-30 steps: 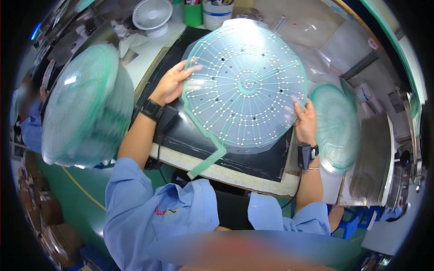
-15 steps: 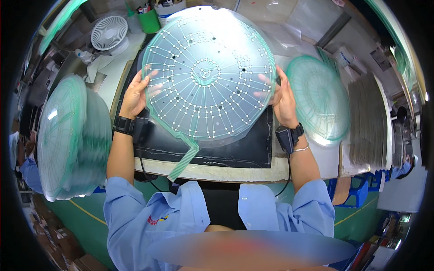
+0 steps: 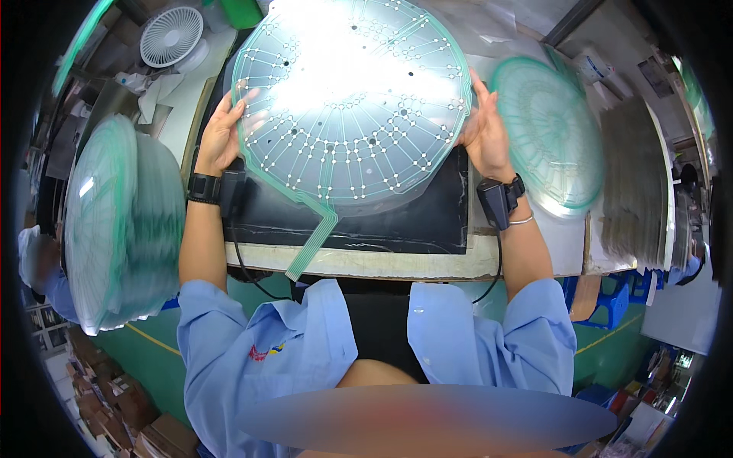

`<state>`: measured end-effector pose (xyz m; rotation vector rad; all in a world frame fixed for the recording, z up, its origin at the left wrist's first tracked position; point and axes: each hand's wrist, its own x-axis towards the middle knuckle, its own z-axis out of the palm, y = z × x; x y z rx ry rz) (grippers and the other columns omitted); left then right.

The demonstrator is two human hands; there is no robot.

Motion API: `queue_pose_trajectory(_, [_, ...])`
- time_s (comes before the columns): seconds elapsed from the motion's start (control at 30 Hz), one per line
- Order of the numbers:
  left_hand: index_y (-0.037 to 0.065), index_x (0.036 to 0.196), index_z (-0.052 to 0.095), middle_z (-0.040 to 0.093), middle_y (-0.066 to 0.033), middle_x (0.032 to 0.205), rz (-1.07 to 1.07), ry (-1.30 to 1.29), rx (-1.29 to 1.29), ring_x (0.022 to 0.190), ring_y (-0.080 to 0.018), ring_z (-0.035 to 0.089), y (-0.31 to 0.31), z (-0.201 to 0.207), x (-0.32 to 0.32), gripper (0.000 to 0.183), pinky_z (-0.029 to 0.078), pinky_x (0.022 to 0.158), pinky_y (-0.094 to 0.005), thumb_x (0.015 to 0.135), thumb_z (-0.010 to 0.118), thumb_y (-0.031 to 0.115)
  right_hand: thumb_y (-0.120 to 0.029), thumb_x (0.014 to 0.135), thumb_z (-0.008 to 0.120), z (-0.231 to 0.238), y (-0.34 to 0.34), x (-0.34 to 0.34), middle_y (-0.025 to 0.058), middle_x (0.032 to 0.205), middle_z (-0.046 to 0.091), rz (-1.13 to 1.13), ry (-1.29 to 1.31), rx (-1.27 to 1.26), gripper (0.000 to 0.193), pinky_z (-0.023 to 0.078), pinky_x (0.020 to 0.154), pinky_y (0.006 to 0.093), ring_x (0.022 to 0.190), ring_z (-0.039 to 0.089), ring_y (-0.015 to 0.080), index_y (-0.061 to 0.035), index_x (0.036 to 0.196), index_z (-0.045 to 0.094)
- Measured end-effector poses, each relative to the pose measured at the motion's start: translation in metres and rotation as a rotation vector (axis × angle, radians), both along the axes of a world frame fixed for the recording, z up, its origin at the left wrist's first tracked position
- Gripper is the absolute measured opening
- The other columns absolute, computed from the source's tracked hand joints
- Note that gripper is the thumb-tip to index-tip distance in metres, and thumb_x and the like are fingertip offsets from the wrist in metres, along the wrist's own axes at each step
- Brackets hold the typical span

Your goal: Inspecting and sorting large circular electronic PCB panels at a workstation.

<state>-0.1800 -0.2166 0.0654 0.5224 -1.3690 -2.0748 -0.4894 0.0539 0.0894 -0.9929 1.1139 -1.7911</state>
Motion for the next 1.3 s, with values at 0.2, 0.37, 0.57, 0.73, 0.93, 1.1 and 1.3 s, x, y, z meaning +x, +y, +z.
queue_pose_trajectory(0.2, [0.009, 0.138, 0.024, 0.040, -0.0100, 0.133, 0.006, -0.028, 0.011, 0.102, -0.0212, 0.055, 0.001, 0.000, 0.002, 0.047, 0.048, 0.089, -0.0333, 0.095, 0.041, 0.012, -0.048, 0.095, 0.020, -0.006, -0.002, 0.000, 0.0145, 0.124, 0.048, 0.027, -0.044, 0.026, 0.063, 0.056, 0.059, 0.0295, 0.093, 0.061, 0.0198, -0.0054, 0.140, 0.013])
queue_pose_trajectory(0.37, [0.006, 0.138, 0.023, 0.040, -0.0129, 0.132, -0.015, 0.028, 0.030, 0.107, -0.0223, 0.053, -0.002, -0.003, 0.003, 0.046, 0.048, 0.090, -0.0332, 0.095, 0.039, 0.011, -0.047, 0.095, 0.020, -0.006, -0.005, 0.004, 0.0149, 0.120, 0.051, -0.004, -0.122, 0.032, 0.061, 0.057, 0.062, 0.0311, 0.093, 0.061, 0.0209, -0.0049, 0.139, 0.013])
queue_pose_trajectory(0.57, [0.004, 0.136, 0.025, 0.045, -0.0142, 0.128, -0.001, 0.080, -0.010, 0.108, -0.0208, 0.053, -0.002, -0.007, 0.007, 0.044, 0.048, 0.090, -0.0354, 0.095, 0.039, 0.010, -0.029, 0.096, 0.034, -0.013, -0.006, 0.003, 0.0167, 0.117, 0.053, 0.021, -0.130, 0.028, 0.045, 0.057, 0.068, 0.0340, 0.093, 0.062, 0.0229, -0.0048, 0.133, 0.026])
queue_pose_trajectory(0.73, [0.003, 0.135, 0.025, 0.045, -0.0148, 0.129, -0.013, 0.133, 0.015, 0.109, -0.0204, 0.053, 0.002, -0.008, 0.009, 0.044, 0.049, 0.089, -0.0350, 0.094, 0.039, 0.009, -0.007, 0.088, 0.047, -0.009, 0.000, 0.011, 0.0201, 0.121, 0.050, 0.048, -0.020, 0.157, 0.044, 0.058, 0.066, 0.0350, 0.092, 0.062, 0.0270, -0.0050, 0.127, 0.028])
queue_pose_trajectory(0.93, [0.000, 0.129, 0.036, 0.053, -0.0102, 0.116, 0.030, 0.097, -0.022, 0.101, -0.0149, 0.056, -0.001, -0.013, 0.009, 0.037, 0.048, 0.087, -0.0283, 0.094, 0.042, 0.010, -0.002, 0.087, 0.047, -0.016, -0.005, 0.010, 0.0218, 0.123, 0.049, 0.070, -0.029, 0.179, 0.045, 0.059, 0.062, 0.0347, 0.092, 0.063, 0.0277, -0.0061, 0.128, 0.028])
queue_pose_trajectory(1.1, [0.001, 0.126, 0.040, 0.055, -0.0072, 0.115, 0.085, 0.119, -0.072, 0.101, -0.0144, 0.055, 0.000, -0.014, -0.001, 0.035, 0.046, 0.090, -0.0306, 0.094, 0.043, 0.014, 0.002, 0.087, 0.046, -0.024, -0.009, 0.009, 0.0221, 0.122, 0.048, -0.010, -0.090, 0.123, 0.047, 0.059, 0.062, 0.0345, 0.095, 0.061, 0.0290, -0.0066, 0.129, 0.027])
queue_pose_trajectory(1.3, [0.004, 0.116, 0.050, 0.059, -0.0089, 0.110, -0.057, 0.174, 0.217, 0.099, -0.0179, 0.058, 0.035, -0.008, -0.012, 0.033, 0.047, 0.089, -0.0335, 0.094, 0.044, 0.028, 0.003, 0.087, 0.046, -0.017, -0.010, 0.025, 0.0183, 0.132, 0.038, -0.066, -0.125, 0.071, 0.055, 0.055, 0.073, 0.0413, 0.104, 0.055, 0.0317, -0.0135, 0.133, 0.021])
